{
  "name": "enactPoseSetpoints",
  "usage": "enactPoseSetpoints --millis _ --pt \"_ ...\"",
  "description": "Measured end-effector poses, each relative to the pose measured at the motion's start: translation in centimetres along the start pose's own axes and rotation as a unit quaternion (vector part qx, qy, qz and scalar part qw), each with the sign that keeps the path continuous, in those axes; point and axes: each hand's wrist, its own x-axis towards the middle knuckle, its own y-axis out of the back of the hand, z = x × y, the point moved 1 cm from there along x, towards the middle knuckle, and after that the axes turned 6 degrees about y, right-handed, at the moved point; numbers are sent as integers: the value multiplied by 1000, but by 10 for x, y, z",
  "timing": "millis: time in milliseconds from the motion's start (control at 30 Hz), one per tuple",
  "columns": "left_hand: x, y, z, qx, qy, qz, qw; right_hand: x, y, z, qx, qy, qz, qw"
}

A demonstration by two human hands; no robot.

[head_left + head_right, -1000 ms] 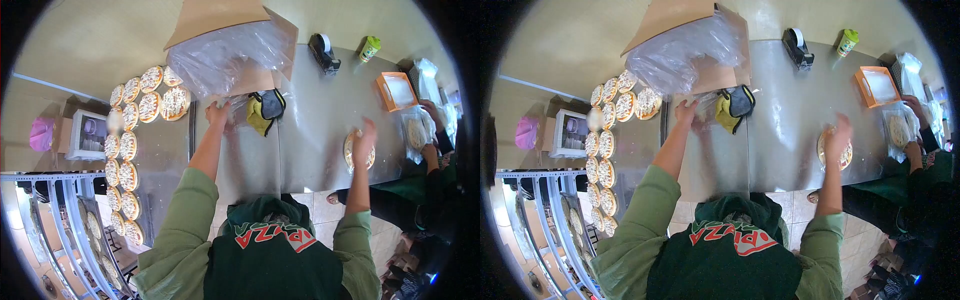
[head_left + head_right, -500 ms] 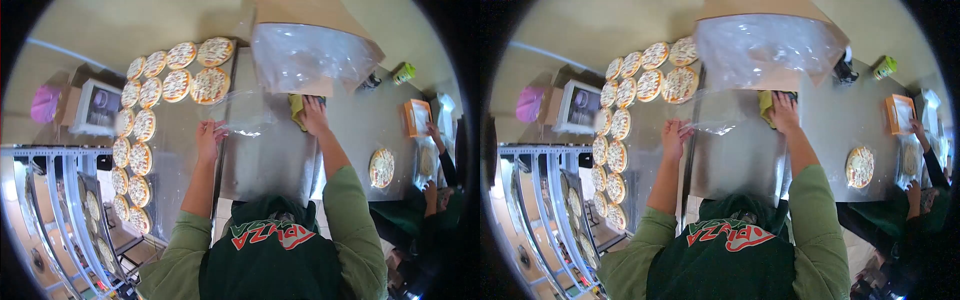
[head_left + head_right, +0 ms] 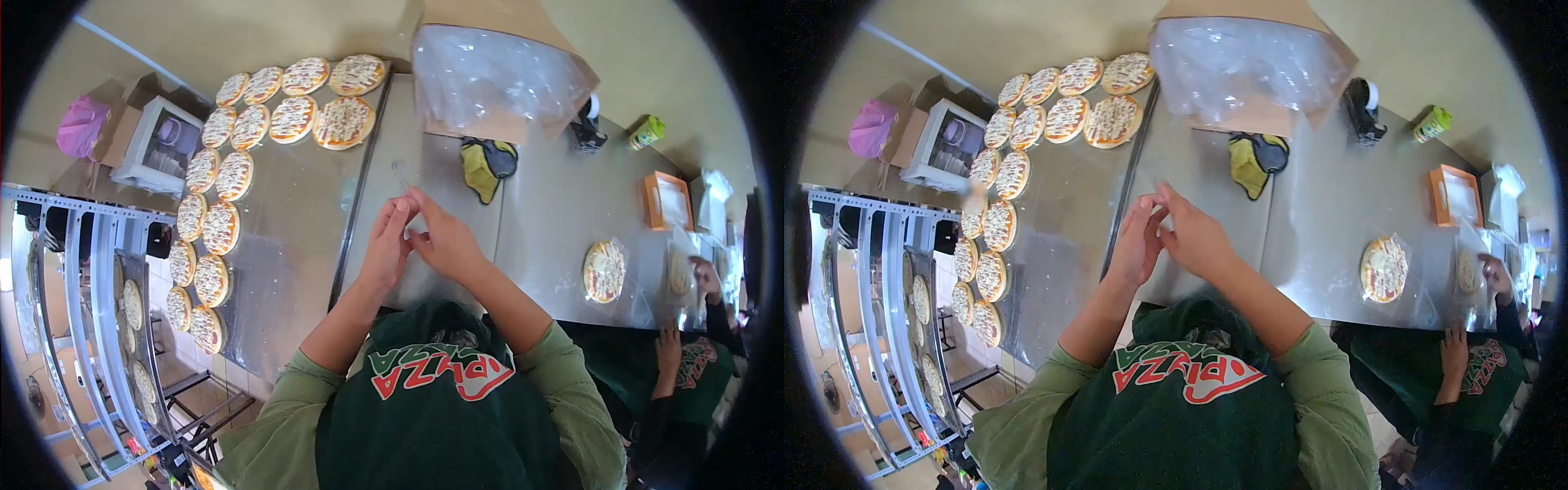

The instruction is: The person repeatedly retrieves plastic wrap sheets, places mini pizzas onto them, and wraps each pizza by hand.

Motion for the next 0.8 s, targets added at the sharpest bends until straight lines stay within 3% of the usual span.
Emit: enactPoseSetpoints --millis 67,100,167,267,367,467,533,600,633,700,767,800 --pt "-4 -18 -9 50 -15 -4 999 -6 23 11 146 -114 -25 982" --pt "-2 -21 -16 114 -43 11 993 -12 33 17 287 -168 -15 943" --pt "3 -23 -35 239 -99 40 965 -24 49 24 545 -261 5 797" --pt "7 -39 -45 358 -164 41 918 -45 56 31 566 -247 45 785" --pt "9 -47 -42 335 -86 19 938 -60 64 35 518 -255 133 805" --pt "2 -39 -40 460 -248 59 850 -69 78 32 528 -254 142 798" --pt "-30 -67 -24 582 -426 -16 693 -72 80 36 559 -251 173 771" --pt "-47 -77 -24 635 -511 -52 577 -76 74 40 570 -261 176 759" --pt "-49 -76 -29 646 -517 -51 560 -77 68 41 567 -271 164 760" --pt "-43 -61 -31 646 -458 -60 608 -74 61 38 482 -236 230 812" --pt "-34 -34 -24 607 -313 -80 726 -65 59 22 292 -135 372 871" --pt "-35 -29 -14 584 -274 -103 757 -60 70 9 198 -70 296 932"
